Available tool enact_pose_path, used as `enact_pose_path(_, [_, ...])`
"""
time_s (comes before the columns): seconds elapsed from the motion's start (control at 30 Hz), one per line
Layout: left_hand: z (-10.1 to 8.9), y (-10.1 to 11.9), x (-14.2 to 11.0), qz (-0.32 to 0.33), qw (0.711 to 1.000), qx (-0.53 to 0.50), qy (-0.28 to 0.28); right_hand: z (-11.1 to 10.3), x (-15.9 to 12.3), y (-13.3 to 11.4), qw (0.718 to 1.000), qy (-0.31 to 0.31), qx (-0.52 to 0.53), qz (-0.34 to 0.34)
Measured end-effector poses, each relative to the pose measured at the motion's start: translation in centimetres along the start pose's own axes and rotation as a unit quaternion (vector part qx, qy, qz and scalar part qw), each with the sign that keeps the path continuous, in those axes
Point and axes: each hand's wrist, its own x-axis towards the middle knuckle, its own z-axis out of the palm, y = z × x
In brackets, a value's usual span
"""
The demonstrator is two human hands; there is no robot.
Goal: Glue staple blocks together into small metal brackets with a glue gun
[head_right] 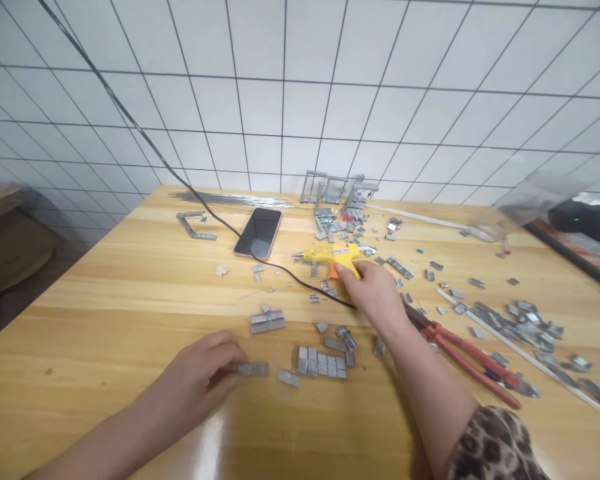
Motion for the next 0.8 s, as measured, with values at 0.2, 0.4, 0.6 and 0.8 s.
enact_pose_path(0.2, [-0.1, 0.1, -0.1, -0.001, 1.000, 0.002, -0.002, 0.8, 0.3, -1.1, 0.987, -0.036, -0.159, 0.003])
enact_pose_path(0.4, [0.0, 0.1, -0.1, -0.007, 1.000, 0.000, -0.011, -0.3, -1.2, -2.4, 0.972, -0.041, -0.231, -0.021])
enact_pose_path(0.6, [-0.3, 0.5, -0.2, -0.017, 1.000, 0.005, -0.022, -0.6, -7.3, -3.9, 0.947, 0.009, -0.063, -0.314])
enact_pose_path(0.8, [-0.6, 0.8, -0.1, -0.021, 0.999, 0.019, -0.020, 1.7, -12.0, -5.2, 0.925, -0.125, 0.056, -0.354])
